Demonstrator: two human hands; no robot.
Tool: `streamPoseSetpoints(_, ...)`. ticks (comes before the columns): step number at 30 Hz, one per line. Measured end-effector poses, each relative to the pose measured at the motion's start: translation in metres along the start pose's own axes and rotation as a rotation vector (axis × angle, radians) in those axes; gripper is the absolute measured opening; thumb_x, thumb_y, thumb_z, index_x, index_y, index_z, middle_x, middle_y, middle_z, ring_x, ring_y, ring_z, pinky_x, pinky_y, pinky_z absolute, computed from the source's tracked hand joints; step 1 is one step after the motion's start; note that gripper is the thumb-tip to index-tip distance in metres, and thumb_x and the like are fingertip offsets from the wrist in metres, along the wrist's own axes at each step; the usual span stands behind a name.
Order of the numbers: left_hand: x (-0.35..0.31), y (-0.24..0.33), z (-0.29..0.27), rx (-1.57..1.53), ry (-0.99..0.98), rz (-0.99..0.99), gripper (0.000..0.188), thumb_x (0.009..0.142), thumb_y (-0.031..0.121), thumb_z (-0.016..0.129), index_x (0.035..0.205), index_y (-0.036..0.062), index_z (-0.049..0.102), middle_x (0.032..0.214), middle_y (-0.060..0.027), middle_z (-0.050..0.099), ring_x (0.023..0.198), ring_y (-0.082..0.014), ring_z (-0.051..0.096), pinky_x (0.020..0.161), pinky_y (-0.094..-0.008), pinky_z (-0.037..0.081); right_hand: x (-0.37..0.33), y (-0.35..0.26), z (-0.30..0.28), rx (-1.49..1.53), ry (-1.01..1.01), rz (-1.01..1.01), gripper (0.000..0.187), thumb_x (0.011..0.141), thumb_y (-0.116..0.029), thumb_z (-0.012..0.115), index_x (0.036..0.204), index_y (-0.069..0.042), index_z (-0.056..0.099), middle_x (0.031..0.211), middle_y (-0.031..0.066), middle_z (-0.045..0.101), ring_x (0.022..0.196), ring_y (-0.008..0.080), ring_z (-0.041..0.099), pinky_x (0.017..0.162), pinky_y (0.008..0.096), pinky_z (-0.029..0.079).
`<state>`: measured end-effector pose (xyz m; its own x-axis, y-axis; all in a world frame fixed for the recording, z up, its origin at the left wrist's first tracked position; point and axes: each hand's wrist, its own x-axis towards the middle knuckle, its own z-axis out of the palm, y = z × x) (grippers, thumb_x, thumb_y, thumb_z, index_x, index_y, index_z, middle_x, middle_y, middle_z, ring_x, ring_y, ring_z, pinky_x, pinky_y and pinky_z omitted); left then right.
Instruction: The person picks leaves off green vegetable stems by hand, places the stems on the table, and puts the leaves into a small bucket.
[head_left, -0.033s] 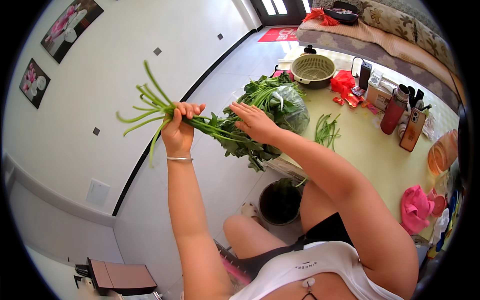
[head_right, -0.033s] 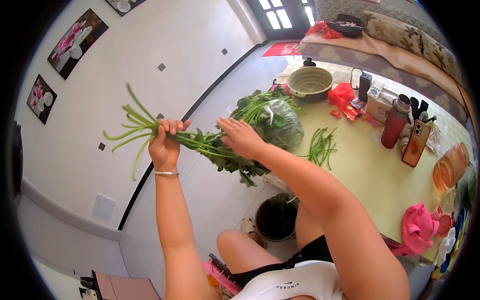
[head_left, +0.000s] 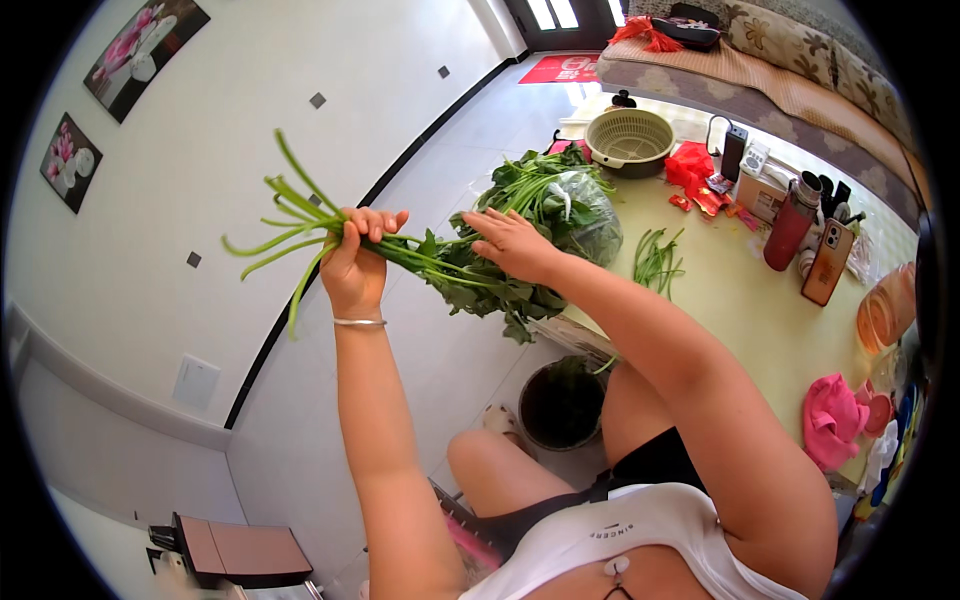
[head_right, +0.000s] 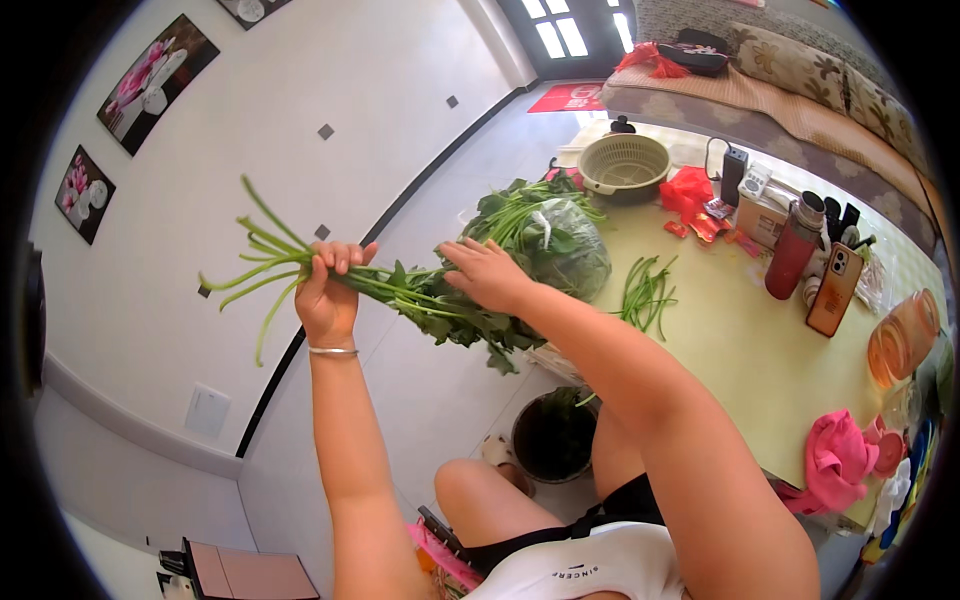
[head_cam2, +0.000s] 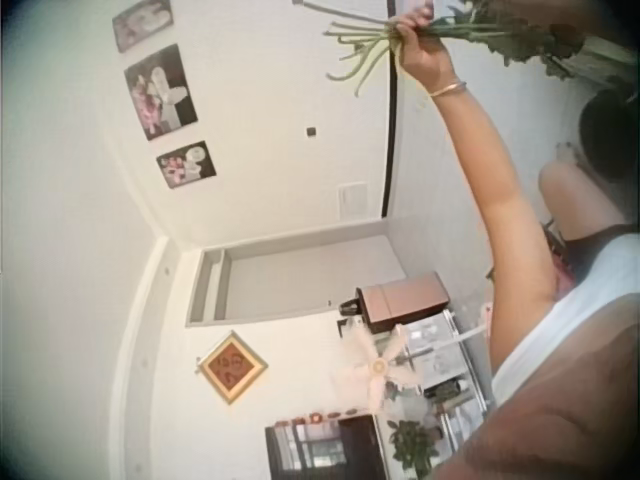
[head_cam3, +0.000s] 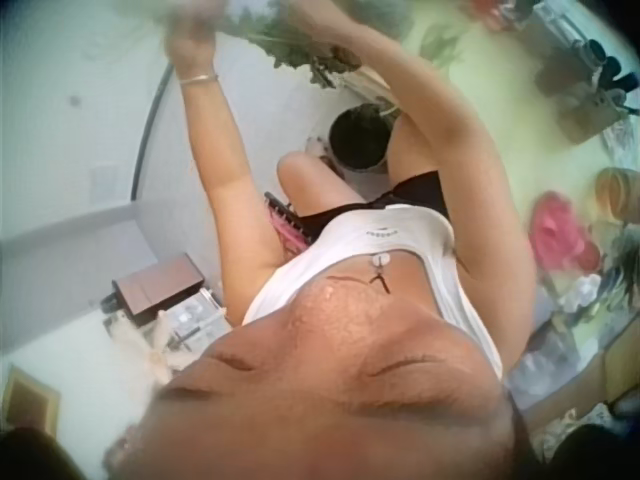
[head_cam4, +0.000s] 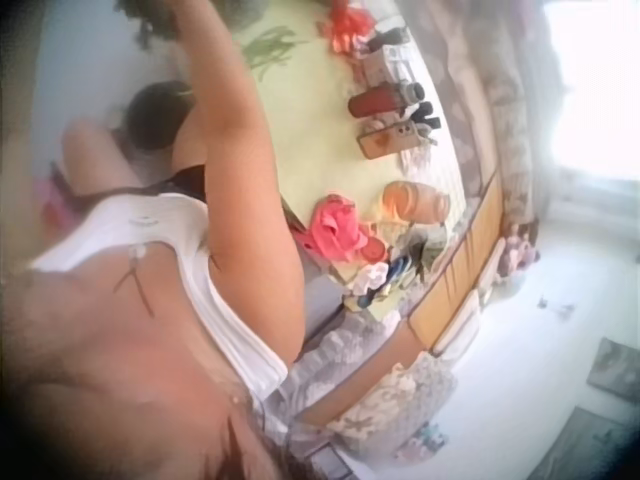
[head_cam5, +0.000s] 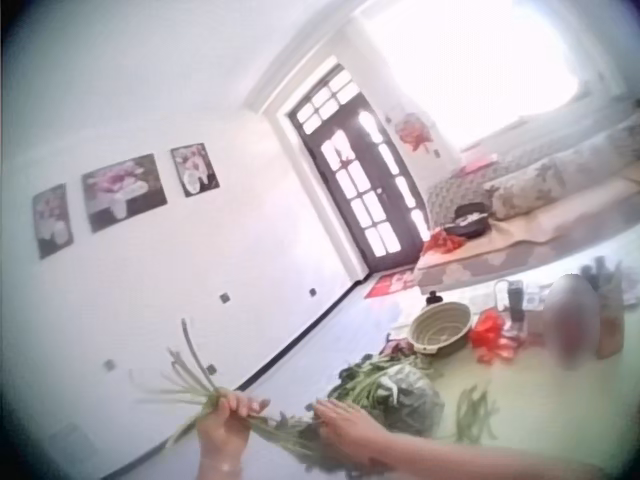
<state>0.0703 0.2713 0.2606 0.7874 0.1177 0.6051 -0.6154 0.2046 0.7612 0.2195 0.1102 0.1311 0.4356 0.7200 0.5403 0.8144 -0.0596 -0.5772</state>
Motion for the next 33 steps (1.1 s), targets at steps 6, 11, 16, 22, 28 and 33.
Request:
streamPoseSetpoints(6, -0.062, 0.029, -0.007, -0.290, 0.159, 0.109, 0.019, 0.095, 0.021, 0.056, 0.082, 0.0103, 0.048, 0.076, -0.0003, 0.044, 0.080, -0.0180, 0.046, 0.099, -0.0453, 0.039, -0.003, 0.039, 0.037, -0.318, -0.226, -0.029, 0.048, 0.097, -0.035, 0.046, 0.142, -0.018, 0.040, 0.149, 0.0028, 0.036, 0.142, 0.0235, 0.023, 0.116, 0.0482, 0.012)
streamPoseSetpoints(11, -0.124, 0.029, -0.019, -0.393, 0.377, 0.168, 0.017, 0.095, 0.020, 0.055, 0.083, 0.0098, 0.047, 0.075, -0.0005, 0.043, 0.078, -0.0180, 0.045, 0.094, -0.0437, 0.041, -0.013, 0.026, 0.039, -0.303, -0.154, -0.074, 0.044, 0.092, -0.024, 0.056, 0.134, -0.018, 0.048, 0.146, 0.0031, 0.040, 0.140, 0.0236, 0.027, 0.116, 0.0487, 0.016)
streamPoseSetpoints(16, -0.172, 0.013, -0.019, -0.327, 0.654, 0.139, 0.018, 0.095, 0.022, 0.053, 0.084, 0.0082, 0.049, 0.077, -0.0032, 0.048, 0.085, -0.0220, 0.050, 0.101, -0.0515, 0.038, -0.013, 0.029, 0.043, -0.281, -0.008, -0.065, 0.014, 0.089, -0.021, 0.059, 0.100, -0.017, 0.066, 0.135, 0.0025, 0.052, 0.134, 0.0248, 0.037, 0.112, 0.0493, 0.024)
streamPoseSetpoints(22, -0.229, -0.008, -0.025, -0.502, 0.877, 0.014, 0.020, 0.096, 0.020, 0.049, 0.083, 0.0051, 0.053, 0.081, -0.0077, 0.055, 0.097, -0.0287, 0.056, 0.105, -0.0579, 0.035, -0.009, 0.026, 0.048, -0.253, 0.141, -0.068, 0.011, 0.086, -0.016, 0.060, 0.093, -0.015, 0.067, 0.132, 0.0097, 0.054, 0.133, 0.0298, 0.039, 0.112, 0.0498, 0.024)
streamPoseSetpoints(28, -0.257, -0.005, -0.018, -0.483, 1.034, 0.009, 0.023, 0.098, 0.022, 0.046, 0.083, 0.0064, 0.053, 0.079, -0.0073, 0.053, 0.088, -0.0267, 0.054, 0.092, -0.0474, 0.043, 0.006, -0.014, 0.028, -0.425, 0.335, -0.253, 0.017, 0.074, -0.009, 0.059, 0.083, -0.020, 0.068, 0.086, 0.0019, 0.059, 0.085, 0.0226, 0.054, 0.072, 0.0372, 0.040)
streamPoseSetpoints(33, -0.271, -0.012, -0.023, -0.552, 0.997, 0.006, 0.022, 0.098, 0.023, 0.047, 0.083, 0.0078, 0.053, 0.077, -0.0055, 0.051, 0.080, -0.0224, 0.051, 0.084, -0.0428, 0.044, 0.031, -0.026, -0.006, -0.334, 0.494, -0.242, 0.015, 0.073, -0.009, 0.060, 0.081, -0.019, 0.068, 0.077, -0.0006, 0.060, 0.082, 0.0223, 0.056, 0.078, 0.0382, 0.040)
